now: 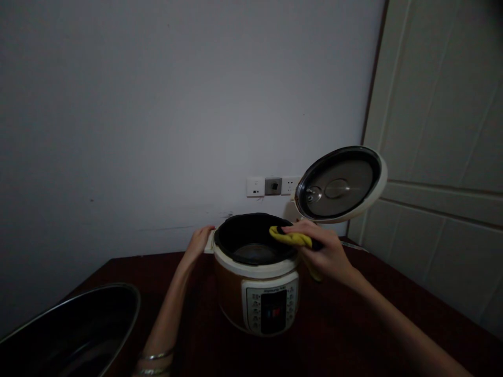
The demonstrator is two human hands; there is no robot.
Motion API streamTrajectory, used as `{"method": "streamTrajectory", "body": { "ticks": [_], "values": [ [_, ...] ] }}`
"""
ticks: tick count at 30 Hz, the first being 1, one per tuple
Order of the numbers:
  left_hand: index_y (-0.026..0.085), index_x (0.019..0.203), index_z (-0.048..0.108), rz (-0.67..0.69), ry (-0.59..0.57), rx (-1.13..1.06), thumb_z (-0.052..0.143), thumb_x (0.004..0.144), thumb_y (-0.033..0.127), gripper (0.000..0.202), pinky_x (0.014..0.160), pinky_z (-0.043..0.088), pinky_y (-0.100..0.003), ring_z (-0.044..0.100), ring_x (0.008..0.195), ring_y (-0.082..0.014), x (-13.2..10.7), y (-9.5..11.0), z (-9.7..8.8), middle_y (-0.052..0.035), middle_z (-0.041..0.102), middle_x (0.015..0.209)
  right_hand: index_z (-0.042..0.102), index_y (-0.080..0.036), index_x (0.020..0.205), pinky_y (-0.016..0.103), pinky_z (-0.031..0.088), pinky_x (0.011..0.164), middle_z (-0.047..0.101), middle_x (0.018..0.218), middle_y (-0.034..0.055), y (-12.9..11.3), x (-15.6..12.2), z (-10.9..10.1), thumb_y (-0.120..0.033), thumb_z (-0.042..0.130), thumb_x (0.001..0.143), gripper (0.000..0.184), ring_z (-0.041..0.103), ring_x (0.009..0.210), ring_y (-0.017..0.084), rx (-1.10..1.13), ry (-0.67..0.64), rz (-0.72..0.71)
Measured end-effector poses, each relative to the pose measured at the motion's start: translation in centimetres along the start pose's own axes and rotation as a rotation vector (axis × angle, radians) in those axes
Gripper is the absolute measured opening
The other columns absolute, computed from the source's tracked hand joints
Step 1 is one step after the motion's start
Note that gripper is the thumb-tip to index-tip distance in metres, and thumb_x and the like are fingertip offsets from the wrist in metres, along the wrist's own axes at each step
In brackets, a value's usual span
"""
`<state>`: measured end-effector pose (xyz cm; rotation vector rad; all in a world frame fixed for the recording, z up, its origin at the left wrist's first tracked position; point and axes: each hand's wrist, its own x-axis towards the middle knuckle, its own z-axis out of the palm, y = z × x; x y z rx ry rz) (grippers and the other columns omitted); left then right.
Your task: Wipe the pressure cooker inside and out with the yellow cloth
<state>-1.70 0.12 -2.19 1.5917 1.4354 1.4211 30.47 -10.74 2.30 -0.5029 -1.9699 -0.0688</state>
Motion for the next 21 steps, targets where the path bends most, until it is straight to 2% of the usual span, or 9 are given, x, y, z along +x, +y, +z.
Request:
{"method": "streamTrajectory", "body": {
  "ticks": [3,5,7,9,11,13,16,21],
  "values": [
    [0.016,0.079,0.067,-0.027,0.026,-0.004,0.041,0.073,0.044,0.038,0.084,0.048,-0.037,0.065,0.089,-0.0271,0.4,-0.6,0.1,-0.0095,0.073,0.086,0.065,-0.018,0.107,0.035,0.049,0.081,0.069,0.100,0.0085,1.2,4.8,1.2,-0.009,0.057,0.081,0.028,0.062,0.091,0.019,-0.077,-0.009,0.028],
    [0.013,0.083,0.066,-0.066,0.068,0.001,0.036,0.077,0.046,0.045,0.087,0.047,-0.041,0.065,0.094,-0.0292,0.8,-1.1,0.1,-0.0141,0.072,0.092,0.064,-0.015,0.109,0.037,0.047,0.086,0.068,0.103,0.0097,2.2,8.2,3.4,-0.001,0.054,0.076,0.037,0.060,0.097,0.020,-0.130,-0.154,-0.050],
    [0.011,0.085,0.065,-0.101,0.116,0.007,0.033,0.080,0.047,0.049,0.091,0.045,-0.043,0.063,0.100,-0.0308,1.3,-1.6,0.1,-0.0177,0.071,0.095,0.065,-0.011,0.106,0.035,0.044,0.088,0.069,0.101,0.0122,2.9,11.0,6.6,0.005,0.052,0.072,0.040,0.059,0.098,0.020,-0.144,-0.315,-0.102],
    [0.012,0.085,0.065,-0.110,0.148,0.007,0.032,0.082,0.047,0.048,0.094,0.043,-0.043,0.062,0.104,-0.0306,1.6,-2.0,0.1,-0.0174,0.071,0.096,0.065,-0.008,0.107,0.033,0.043,0.088,0.068,0.102,0.0138,3.5,12.7,10.4,0.001,0.055,0.074,0.036,0.059,0.097,0.020,-0.121,-0.493,-0.132],
    [0.013,0.084,0.065,-0.101,0.159,0.000,0.032,0.083,0.047,0.047,0.096,0.042,-0.043,0.061,0.106,-0.0301,1.7,-2.2,0.1,-0.0158,0.071,0.094,0.066,-0.009,0.104,0.029,0.043,0.083,0.069,0.098,0.0116,4.2,13.4,13.9,-0.002,0.056,0.075,0.031,0.060,0.091,0.018,-0.071,-0.657,-0.118],
    [0.012,0.083,0.066,-0.090,0.159,-0.009,0.031,0.085,0.047,0.049,0.096,0.042,-0.043,0.062,0.105,-0.0305,1.6,-2.3,0.2,-0.0159,0.072,0.092,0.067,-0.009,0.098,0.024,0.043,0.076,0.070,0.090,0.0082,5.0,13.3,16.4,-0.002,0.058,0.074,0.027,0.061,0.082,0.016,-0.050,-0.744,-0.087],
    [0.010,0.086,0.066,-0.070,0.142,-0.030,0.027,0.086,0.048,0.055,0.096,0.043,-0.041,0.062,0.105,-0.0288,1.5,-2.3,0.4,-0.0160,0.071,0.096,0.067,-0.008,0.097,0.020,0.042,0.069,0.069,0.085,0.0056,6.7,13.0,17.9,-0.005,0.057,0.076,0.023,0.060,0.076,0.014,-0.053,-0.760,-0.049],
    [0.010,0.088,0.067,-0.090,0.120,-0.028,0.028,0.085,0.052,0.057,0.094,0.045,-0.038,0.064,0.103,-0.0270,1.4,-2.4,0.5,-0.0158,0.071,0.099,0.067,-0.008,0.097,0.019,0.041,0.068,0.069,0.084,0.0037,9.3,13.4,17.4,-0.010,0.056,0.079,0.021,0.059,0.074,0.012,-0.098,-0.767,-0.011]
  ]
}}
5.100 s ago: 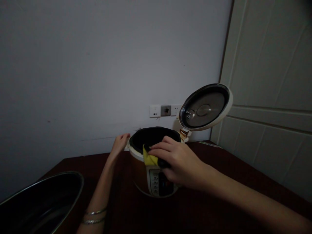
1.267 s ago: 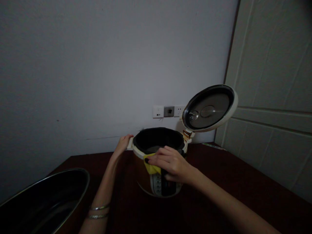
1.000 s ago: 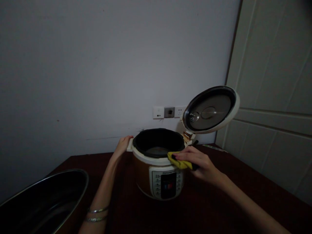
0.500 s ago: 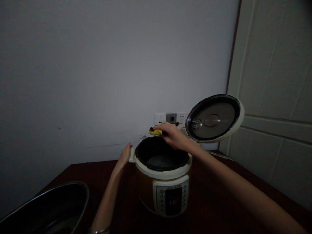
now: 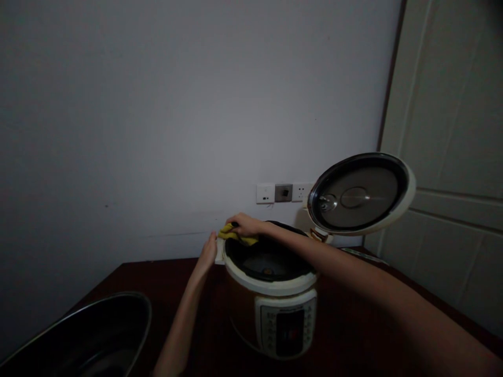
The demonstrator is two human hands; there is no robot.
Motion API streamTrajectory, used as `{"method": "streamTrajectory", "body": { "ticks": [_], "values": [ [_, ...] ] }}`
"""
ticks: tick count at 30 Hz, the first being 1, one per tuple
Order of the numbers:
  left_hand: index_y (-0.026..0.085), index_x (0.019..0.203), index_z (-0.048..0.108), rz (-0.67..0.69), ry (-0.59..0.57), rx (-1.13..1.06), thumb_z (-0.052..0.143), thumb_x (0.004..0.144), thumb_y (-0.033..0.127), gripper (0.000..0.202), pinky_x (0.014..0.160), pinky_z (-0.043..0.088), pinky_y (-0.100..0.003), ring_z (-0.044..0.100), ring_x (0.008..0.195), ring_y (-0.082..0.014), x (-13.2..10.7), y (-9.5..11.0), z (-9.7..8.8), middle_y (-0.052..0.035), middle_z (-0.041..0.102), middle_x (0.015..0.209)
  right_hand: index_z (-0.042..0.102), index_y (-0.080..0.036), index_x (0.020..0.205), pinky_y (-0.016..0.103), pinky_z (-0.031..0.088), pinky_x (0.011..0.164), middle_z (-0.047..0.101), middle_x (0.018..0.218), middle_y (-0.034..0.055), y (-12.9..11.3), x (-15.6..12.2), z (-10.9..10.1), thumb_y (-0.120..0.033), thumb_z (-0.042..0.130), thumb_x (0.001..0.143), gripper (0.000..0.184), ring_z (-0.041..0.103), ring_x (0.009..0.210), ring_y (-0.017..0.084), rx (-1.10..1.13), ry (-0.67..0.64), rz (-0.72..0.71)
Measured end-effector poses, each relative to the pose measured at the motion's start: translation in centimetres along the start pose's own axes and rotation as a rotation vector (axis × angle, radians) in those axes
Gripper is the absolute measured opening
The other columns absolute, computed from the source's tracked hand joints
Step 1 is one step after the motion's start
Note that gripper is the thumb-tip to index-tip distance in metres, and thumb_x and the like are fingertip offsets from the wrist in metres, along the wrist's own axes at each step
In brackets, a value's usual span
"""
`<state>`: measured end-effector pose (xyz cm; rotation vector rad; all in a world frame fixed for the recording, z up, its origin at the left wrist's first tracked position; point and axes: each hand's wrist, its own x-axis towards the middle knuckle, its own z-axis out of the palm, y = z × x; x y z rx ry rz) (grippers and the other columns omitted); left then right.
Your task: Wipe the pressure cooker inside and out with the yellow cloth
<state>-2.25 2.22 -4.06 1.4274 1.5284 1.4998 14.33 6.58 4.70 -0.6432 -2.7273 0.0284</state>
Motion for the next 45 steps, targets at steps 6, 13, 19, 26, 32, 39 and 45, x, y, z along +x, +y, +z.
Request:
{"method": "streamTrajectory", "body": {
  "ticks": [6,13,19,26,32,39,45],
  "values": [
    [0.013,0.077,0.065,-0.038,0.001,0.070,0.031,0.083,0.050,0.050,0.089,0.047,-0.040,0.066,0.096,-0.0299,-0.1,0.3,-0.3,-0.0168,0.072,0.088,0.067,-0.008,0.103,0.021,0.041,0.073,0.071,0.091,0.0078,1.4,0.1,-0.4,-0.003,0.054,0.075,0.031,0.061,0.081,0.015,-0.130,-0.019,0.070],
    [0.014,0.080,0.066,0.003,0.002,0.128,0.032,0.083,0.045,0.046,0.092,0.046,-0.040,0.064,0.101,-0.0295,-0.5,0.9,-0.6,-0.0147,0.073,0.091,0.069,-0.009,0.096,0.026,0.043,0.080,0.070,0.099,0.0147,2.4,-0.5,-1.9,-0.007,0.058,0.080,0.019,0.063,0.096,0.020,-0.334,-0.122,0.212],
    [0.013,0.083,0.066,0.017,-0.011,0.163,0.031,0.081,0.044,0.047,0.092,0.045,-0.039,0.065,0.098,-0.0276,-0.4,0.9,-0.5,-0.0143,0.072,0.091,0.065,-0.012,0.099,0.037,0.049,0.086,0.067,0.103,0.0089,5.1,-5.8,-4.0,-0.026,0.057,0.089,0.019,0.063,0.096,0.019,-0.458,-0.172,0.399],
    [0.015,0.080,0.065,0.022,-0.030,0.163,0.029,0.079,0.049,0.050,0.089,0.047,-0.039,0.066,0.092,-0.0276,0.1,0.4,-0.5,-0.0133,0.072,0.087,0.068,-0.010,0.102,0.026,0.045,0.083,0.069,0.105,0.0162,4.9,-12.5,-4.9,-0.005,0.051,0.081,0.027,0.064,0.101,0.023,-0.475,-0.100,0.536],
    [0.013,0.083,0.066,0.029,-0.046,0.148,0.029,0.077,0.053,0.054,0.089,0.046,-0.040,0.064,0.097,-0.0290,0.1,0.5,-0.5,-0.0151,0.072,0.091,0.066,-0.010,0.108,0.028,0.044,0.089,0.068,0.109,0.0172,1.4,-14.9,-3.9,-0.001,0.052,0.076,0.036,0.062,0.105,0.024,-0.490,0.042,0.613],
    [0.014,0.078,0.065,0.046,-0.078,0.113,0.029,0.073,0.061,0.059,0.076,0.049,-0.038,0.066,0.078,-0.0271,-0.5,0.6,-0.5,-0.0119,0.072,0.076,0.066,-0.013,0.112,0.031,0.048,0.087,0.071,0.105,0.0134,-3.2,-19.0,-3.3,0.001,0.051,0.073,0.044,0.066,0.099,0.025,-0.428,0.321,0.622],
    [0.016,0.070,0.063,0.067,-0.095,0.100,0.030,0.073,0.061,0.056,0.072,0.049,-0.037,0.064,0.071,-0.0261,-0.4,0.5,-0.4,-0.0097,0.069,0.068,0.065,-0.017,0.112,0.035,0.053,0.082,0.071,0.107,0.0115,-6.9,-22.5,-2.0,-0.002,0.051,0.074,0.043,0.068,0.094,0.025,-0.349,0.593,0.517]
  ]
}}
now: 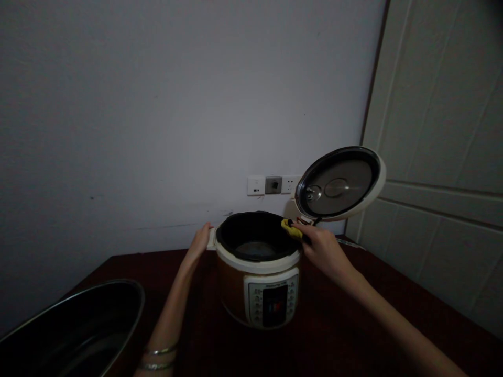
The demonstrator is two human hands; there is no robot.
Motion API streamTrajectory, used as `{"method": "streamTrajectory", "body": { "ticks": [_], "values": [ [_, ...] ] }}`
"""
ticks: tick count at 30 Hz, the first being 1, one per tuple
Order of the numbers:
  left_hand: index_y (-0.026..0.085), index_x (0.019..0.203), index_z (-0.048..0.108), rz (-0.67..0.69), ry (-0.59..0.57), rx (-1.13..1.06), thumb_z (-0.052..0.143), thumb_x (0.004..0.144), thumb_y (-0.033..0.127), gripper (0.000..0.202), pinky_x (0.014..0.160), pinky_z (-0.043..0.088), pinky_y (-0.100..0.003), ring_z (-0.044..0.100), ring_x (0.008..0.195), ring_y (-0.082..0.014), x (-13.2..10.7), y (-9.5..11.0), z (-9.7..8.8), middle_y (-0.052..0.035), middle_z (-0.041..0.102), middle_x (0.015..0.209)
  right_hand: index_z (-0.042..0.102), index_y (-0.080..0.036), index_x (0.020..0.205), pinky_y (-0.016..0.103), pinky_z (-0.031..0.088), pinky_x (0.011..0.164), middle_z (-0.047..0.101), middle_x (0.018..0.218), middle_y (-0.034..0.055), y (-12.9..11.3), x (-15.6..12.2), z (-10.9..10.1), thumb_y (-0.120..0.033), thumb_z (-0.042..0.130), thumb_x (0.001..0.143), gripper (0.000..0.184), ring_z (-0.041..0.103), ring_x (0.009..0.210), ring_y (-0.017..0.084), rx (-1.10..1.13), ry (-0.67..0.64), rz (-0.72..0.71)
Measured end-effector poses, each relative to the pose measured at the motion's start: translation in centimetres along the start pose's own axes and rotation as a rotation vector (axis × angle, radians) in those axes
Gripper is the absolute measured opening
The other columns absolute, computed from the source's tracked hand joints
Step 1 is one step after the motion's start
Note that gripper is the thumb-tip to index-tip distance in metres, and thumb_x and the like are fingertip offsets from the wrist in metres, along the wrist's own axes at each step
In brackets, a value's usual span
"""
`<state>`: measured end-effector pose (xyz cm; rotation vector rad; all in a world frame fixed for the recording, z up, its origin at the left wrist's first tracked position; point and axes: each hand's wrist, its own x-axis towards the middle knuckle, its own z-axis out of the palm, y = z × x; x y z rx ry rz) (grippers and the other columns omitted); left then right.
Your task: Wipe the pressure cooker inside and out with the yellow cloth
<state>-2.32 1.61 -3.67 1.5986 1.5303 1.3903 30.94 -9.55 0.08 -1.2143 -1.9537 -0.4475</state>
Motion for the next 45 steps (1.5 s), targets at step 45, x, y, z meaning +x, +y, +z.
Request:
{"method": "streamTrajectory", "body": {
  "ticks": [45],
  "values": [
    [0.024,0.051,0.034,0.867,0.166,0.309,0.039,0.082,0.036,0.034,0.055,0.037,-0.030,0.043,0.052,-0.0159,-13.7,4.8,2.7,-0.0023,0.042,0.051,0.050,-0.022,0.127,0.043,0.050,0.088,0.058,0.114,0.0122,-0.2,-6.2,2.5,-0.013,0.052,0.085,0.044,0.056,0.105,0.024,0.388,0.269,-0.355]
  ]
}}
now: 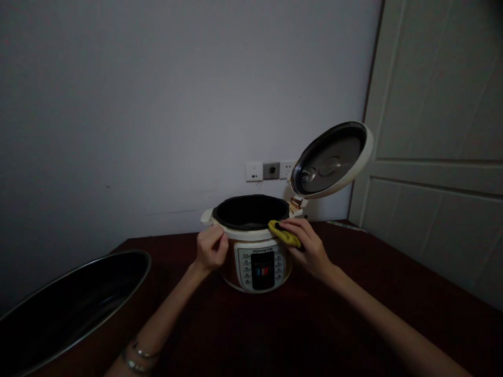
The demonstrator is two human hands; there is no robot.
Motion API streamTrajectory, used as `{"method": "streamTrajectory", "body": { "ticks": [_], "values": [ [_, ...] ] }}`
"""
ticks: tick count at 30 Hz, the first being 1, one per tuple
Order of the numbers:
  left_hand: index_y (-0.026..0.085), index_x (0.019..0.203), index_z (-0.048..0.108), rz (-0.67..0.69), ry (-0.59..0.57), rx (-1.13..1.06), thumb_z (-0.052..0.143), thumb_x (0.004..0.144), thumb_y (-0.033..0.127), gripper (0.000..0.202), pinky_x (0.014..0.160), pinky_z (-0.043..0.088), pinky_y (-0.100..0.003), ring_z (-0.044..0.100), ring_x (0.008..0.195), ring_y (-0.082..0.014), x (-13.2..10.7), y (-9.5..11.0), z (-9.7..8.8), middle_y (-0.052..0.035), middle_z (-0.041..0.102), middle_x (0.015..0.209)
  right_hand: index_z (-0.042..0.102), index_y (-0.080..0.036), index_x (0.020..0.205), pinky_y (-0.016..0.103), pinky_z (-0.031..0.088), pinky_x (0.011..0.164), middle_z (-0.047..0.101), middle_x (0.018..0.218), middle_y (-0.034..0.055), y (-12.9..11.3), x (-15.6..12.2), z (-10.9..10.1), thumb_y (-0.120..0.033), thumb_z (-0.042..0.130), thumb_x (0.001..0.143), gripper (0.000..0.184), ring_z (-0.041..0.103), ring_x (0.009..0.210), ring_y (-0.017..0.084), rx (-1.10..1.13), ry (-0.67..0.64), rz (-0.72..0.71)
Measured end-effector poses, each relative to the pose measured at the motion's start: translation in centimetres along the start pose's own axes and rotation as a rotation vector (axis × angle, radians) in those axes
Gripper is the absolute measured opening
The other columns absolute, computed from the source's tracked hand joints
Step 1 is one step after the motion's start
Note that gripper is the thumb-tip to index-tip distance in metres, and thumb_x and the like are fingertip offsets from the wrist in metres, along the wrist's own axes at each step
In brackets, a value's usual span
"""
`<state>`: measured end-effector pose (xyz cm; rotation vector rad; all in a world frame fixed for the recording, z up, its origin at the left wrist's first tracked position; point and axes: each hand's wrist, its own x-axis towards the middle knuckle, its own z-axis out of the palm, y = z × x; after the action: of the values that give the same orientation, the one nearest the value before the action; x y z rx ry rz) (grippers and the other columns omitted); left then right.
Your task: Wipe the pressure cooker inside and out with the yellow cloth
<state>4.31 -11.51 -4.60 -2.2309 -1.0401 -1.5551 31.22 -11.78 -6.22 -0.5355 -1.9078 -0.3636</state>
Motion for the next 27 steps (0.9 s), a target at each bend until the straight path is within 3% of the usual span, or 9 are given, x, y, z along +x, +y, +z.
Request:
{"method": "streamTrajectory", "body": {
  "ticks": [5,9,14,19,27],
  "values": [
    [0.022,0.056,0.041,-0.014,-0.266,0.040,0.036,0.089,0.034,0.035,0.052,0.034,-0.027,0.044,0.048,-0.0130,-1.8,2.8,0.1,-0.0014,0.048,0.052,0.049,-0.023,0.129,0.039,0.052,0.081,0.060,0.107,0.0105,-0.4,0.2,-0.6,-0.013,0.054,0.085,0.046,0.058,0.098,0.023,0.030,0.005,-0.034],
    [0.022,0.065,0.049,-0.054,-0.408,0.133,0.039,0.090,0.040,0.033,0.053,0.033,-0.027,0.050,0.052,-0.0145,-2.7,3.5,-0.1,-0.0023,0.057,0.058,0.045,-0.024,0.134,0.038,0.052,0.079,0.060,0.110,0.0114,-1.4,0.4,-0.6,-0.015,0.056,0.085,0.051,0.058,0.098,0.022,0.052,-0.039,-0.098],
    [0.021,0.064,0.045,-0.156,-0.425,0.059,0.035,0.093,0.039,0.036,0.052,0.030,-0.026,0.046,0.050,-0.0119,-2.7,2.7,-0.7,0.0007,0.052,0.057,0.056,-0.023,0.124,0.040,0.050,0.076,0.061,0.107,0.0106,-1.5,0.0,0.3,-0.014,0.057,0.084,0.042,0.057,0.095,0.023,0.030,-0.071,-0.110],
    [0.019,0.059,0.042,-0.233,-0.386,-0.043,0.033,0.093,0.036,0.040,0.052,0.031,-0.024,0.043,0.050,-0.0103,-1.9,1.9,-1.2,0.0026,0.046,0.053,0.058,-0.018,0.122,0.042,0.049,0.075,0.062,0.107,0.0133,-1.5,-0.3,0.7,-0.012,0.055,0.082,0.040,0.055,0.094,0.026,-0.036,-0.102,-0.173],
    [0.017,0.066,0.054,-0.357,-0.445,-0.224,0.033,0.094,0.038,0.041,0.059,0.038,-0.024,0.053,0.055,-0.0120,-1.3,1.0,-1.6,0.0009,0.056,0.057,0.059,-0.016,0.120,0.041,0.049,0.072,0.065,0.103,0.0146,-1.7,-0.9,1.2,-0.019,0.047,0.090,0.032,0.054,0.095,0.026,-0.122,-0.024,-0.286]
  ]
}}
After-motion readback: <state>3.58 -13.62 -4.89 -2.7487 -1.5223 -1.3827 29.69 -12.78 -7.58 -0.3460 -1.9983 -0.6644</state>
